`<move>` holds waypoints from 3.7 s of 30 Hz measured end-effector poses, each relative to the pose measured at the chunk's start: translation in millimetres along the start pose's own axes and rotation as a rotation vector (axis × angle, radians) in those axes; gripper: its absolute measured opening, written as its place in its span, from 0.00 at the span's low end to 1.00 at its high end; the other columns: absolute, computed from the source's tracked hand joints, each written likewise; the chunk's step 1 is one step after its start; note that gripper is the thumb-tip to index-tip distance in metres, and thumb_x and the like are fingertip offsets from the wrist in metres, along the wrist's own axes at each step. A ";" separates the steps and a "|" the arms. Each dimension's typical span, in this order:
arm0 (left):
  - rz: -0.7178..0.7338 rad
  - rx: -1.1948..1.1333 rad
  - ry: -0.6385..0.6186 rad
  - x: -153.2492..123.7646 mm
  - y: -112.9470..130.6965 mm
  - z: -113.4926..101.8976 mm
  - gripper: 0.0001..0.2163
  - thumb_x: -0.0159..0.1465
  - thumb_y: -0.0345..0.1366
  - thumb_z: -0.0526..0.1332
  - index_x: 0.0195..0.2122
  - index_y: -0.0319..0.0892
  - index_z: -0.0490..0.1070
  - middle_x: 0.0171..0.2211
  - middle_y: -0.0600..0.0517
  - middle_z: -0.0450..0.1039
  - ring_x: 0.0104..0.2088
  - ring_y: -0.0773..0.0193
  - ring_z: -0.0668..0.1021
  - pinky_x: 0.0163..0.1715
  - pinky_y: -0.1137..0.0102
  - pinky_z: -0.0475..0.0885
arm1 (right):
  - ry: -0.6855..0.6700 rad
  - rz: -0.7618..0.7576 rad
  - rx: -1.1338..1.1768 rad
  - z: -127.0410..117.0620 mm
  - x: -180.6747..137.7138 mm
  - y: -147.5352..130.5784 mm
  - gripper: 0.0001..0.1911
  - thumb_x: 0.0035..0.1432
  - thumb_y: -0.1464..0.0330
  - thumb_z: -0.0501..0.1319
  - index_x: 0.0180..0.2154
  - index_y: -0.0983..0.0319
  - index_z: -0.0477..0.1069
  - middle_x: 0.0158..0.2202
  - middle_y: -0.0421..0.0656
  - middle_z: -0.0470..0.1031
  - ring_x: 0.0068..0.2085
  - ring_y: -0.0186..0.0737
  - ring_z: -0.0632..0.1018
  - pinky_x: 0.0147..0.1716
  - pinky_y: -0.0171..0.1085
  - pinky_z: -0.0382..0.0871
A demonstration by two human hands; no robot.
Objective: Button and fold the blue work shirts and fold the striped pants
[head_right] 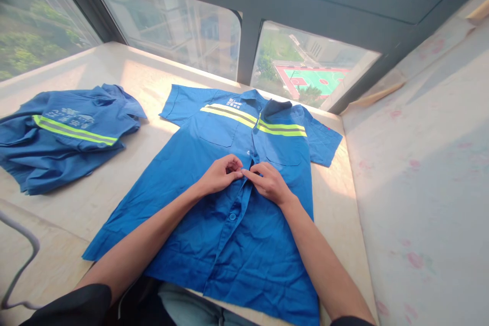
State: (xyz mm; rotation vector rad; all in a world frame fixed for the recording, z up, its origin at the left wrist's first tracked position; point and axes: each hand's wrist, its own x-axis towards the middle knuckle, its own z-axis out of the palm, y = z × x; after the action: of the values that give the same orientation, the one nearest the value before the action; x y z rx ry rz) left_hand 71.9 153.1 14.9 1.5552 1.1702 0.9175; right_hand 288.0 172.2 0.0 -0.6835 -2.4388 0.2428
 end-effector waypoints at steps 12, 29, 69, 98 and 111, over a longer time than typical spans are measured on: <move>-0.037 -0.015 0.087 -7.8 4.5 2.6 0.04 0.57 0.33 0.64 0.34 0.42 0.73 0.31 0.53 0.79 0.34 0.63 0.81 0.38 0.70 0.75 | -0.015 -0.029 -0.099 4.3 4.4 -4.1 0.17 0.68 0.73 0.51 0.50 0.59 0.75 0.38 0.48 0.76 0.39 0.44 0.74 0.39 0.44 0.70; 0.073 0.503 0.155 -30.1 8.9 33.4 0.19 0.62 0.33 0.63 0.54 0.39 0.69 0.48 0.44 0.77 0.48 0.54 0.79 0.52 0.59 0.73 | -0.020 -0.067 -0.097 8.0 4.8 -1.4 0.13 0.67 0.74 0.52 0.46 0.61 0.74 0.38 0.48 0.75 0.39 0.45 0.74 0.38 0.44 0.69; 0.027 0.175 0.216 -27.7 3.7 33.8 0.18 0.56 0.23 0.60 0.48 0.42 0.71 0.43 0.49 0.79 0.43 0.61 0.80 0.48 0.65 0.76 | -0.119 -0.037 -0.103 -7.2 8.2 -4.5 0.13 0.69 0.71 0.54 0.47 0.58 0.76 0.38 0.47 0.77 0.38 0.43 0.75 0.38 0.42 0.68; 0.001 0.203 0.182 -24.1 1.4 30.8 0.18 0.57 0.22 0.58 0.47 0.44 0.74 0.40 0.51 0.81 0.40 0.62 0.82 0.46 0.67 0.77 | -0.146 0.041 -0.026 9.0 2.7 1.4 0.12 0.68 0.74 0.51 0.44 0.61 0.72 0.40 0.49 0.75 0.42 0.46 0.74 0.42 0.44 0.68; 0.004 0.267 0.213 -24.5 -1.2 32.1 0.17 0.58 0.23 0.60 0.47 0.42 0.73 0.39 0.50 0.80 0.40 0.61 0.81 0.46 0.65 0.76 | 0.036 0.122 0.032 7.4 4.2 -6.1 0.06 0.66 0.69 0.57 0.44 0.58 0.71 0.43 0.48 0.73 0.43 0.45 0.75 0.40 0.43 0.71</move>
State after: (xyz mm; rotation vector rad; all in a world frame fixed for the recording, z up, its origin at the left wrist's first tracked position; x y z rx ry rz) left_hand 95.2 121.6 4.6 1.7009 1.4906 0.9794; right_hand 278.2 169.1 -2.1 -0.8167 -2.3568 0.3141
